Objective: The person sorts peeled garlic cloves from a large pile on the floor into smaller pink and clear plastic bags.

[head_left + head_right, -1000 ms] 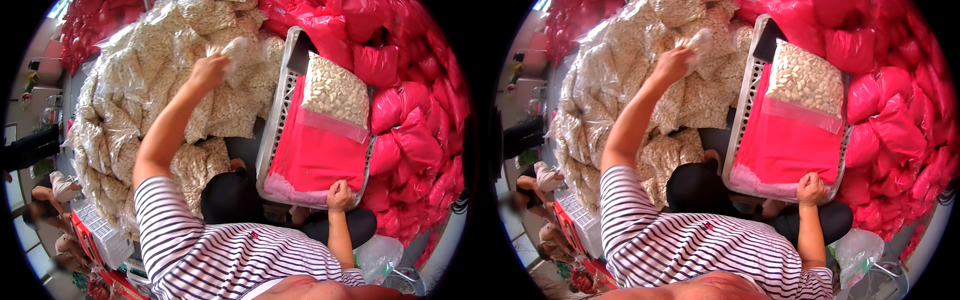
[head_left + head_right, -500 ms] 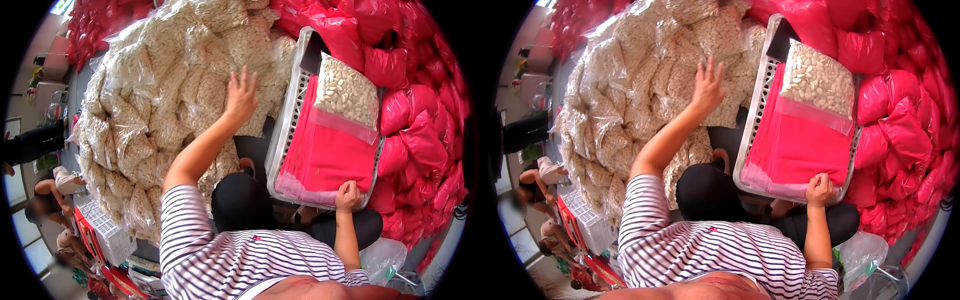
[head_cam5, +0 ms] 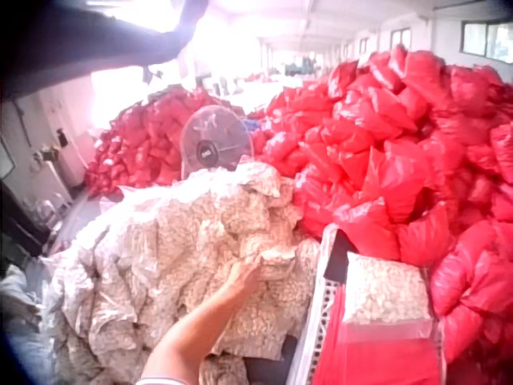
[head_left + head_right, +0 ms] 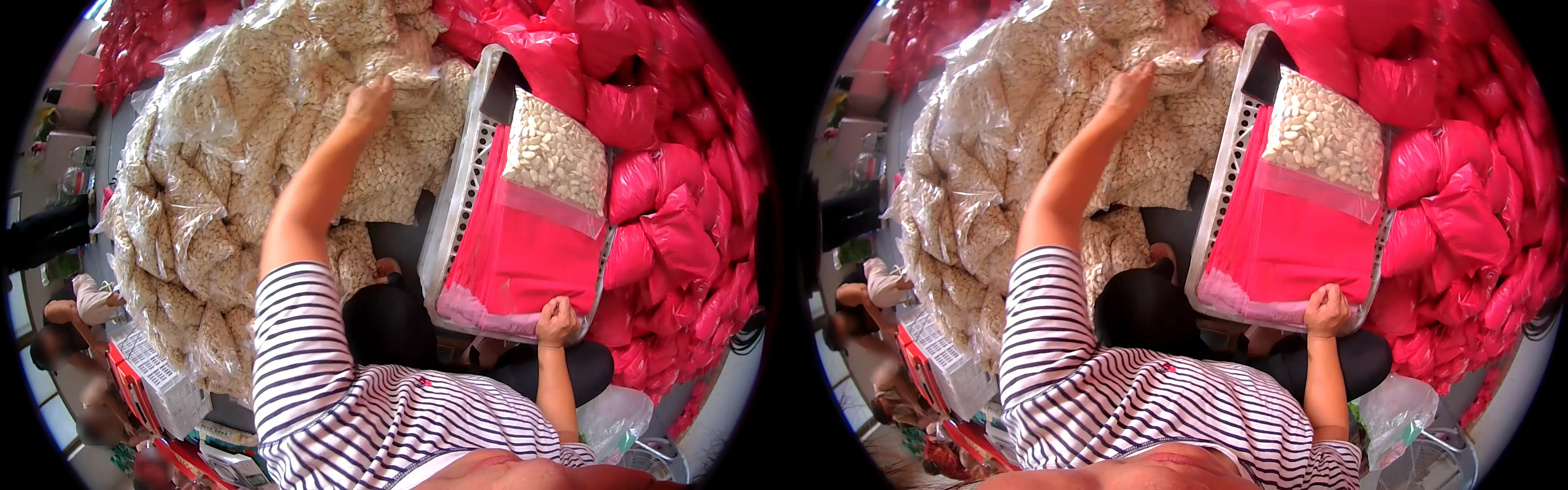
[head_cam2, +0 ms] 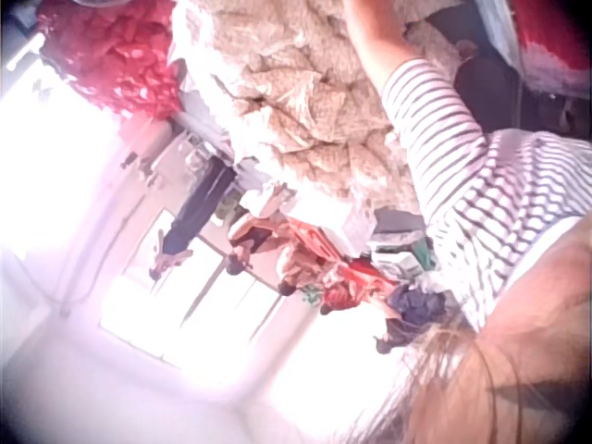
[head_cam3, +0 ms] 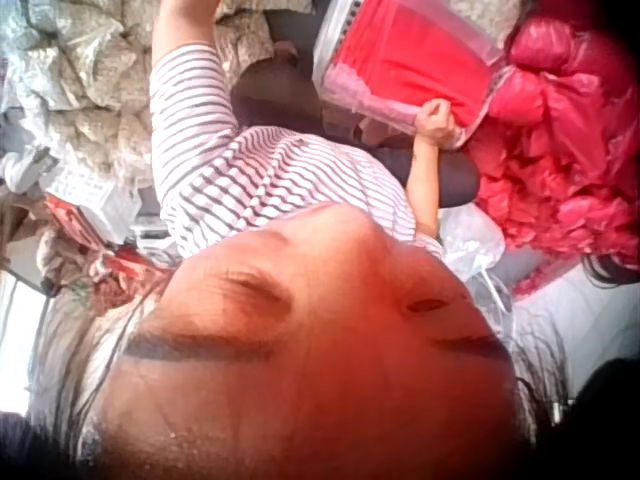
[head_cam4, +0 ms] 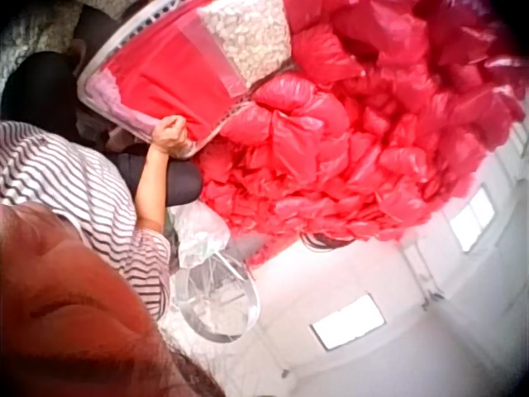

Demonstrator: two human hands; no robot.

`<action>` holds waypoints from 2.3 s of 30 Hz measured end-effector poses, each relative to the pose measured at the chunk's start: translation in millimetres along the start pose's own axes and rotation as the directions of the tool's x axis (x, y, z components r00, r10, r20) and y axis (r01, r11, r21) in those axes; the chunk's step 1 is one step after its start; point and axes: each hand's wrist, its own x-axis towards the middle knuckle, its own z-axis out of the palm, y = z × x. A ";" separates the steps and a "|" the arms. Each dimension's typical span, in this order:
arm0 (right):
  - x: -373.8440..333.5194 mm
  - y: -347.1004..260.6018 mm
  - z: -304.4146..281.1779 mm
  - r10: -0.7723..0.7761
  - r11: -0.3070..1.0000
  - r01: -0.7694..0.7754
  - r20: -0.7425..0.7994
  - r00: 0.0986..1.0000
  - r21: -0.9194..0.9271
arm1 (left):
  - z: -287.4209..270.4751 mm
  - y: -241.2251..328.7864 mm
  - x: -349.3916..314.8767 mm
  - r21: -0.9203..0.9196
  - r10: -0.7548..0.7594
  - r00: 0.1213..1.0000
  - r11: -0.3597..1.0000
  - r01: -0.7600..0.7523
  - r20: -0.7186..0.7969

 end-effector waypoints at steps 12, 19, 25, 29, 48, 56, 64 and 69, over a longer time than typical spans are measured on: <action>-5.8 3.0 1.8 0.017 0.999 -0.018 0.020 1.000 0.035 | -184.7 -67.7 -310.0 -0.154 -0.073 0.743 0.960 0.232 0.665; -6.4 2.0 0.6 0.020 1.000 -0.019 0.035 0.999 -0.015 | -112.1 -7.1 -225.1 -0.451 0.073 0.931 0.886 0.104 0.358; -2.2 4.5 1.6 -0.032 0.997 0.035 0.049 0.998 -0.067 | 50.5 68.5 -37.6 -0.082 0.195 0.980 0.977 -0.197 -0.025; -3.9 3.0 2.6 -0.001 0.999 0.003 0.037 0.999 -0.049 | 73.4 93.6 39.9 -0.162 0.173 0.983 0.970 -0.181 -0.061; 11.0 -6.2 -19.9 0.131 0.989 -0.141 0.201 0.971 0.038 | -133.4 75.5 -117.8 -0.849 -0.455 0.784 0.502 -0.167 -0.423; 19.0 -6.2 -96.4 0.223 0.840 -0.108 -0.157 0.962 0.531 | -143.8 198.3 -192.2 -0.660 0.190 0.817 0.505 -0.556 -0.544; -34.9 23.7 -249.4 0.481 0.573 -0.015 -0.321 0.816 0.820 | -252.1 332.7 -241.8 -0.312 0.752 0.653 0.603 -0.734 -0.083; -26.8 3.3 -241.4 0.616 0.321 0.252 -0.403 0.677 0.913 | -259.4 466.6 -316.6 -0.957 0.782 0.553 -0.248 -0.147 -0.288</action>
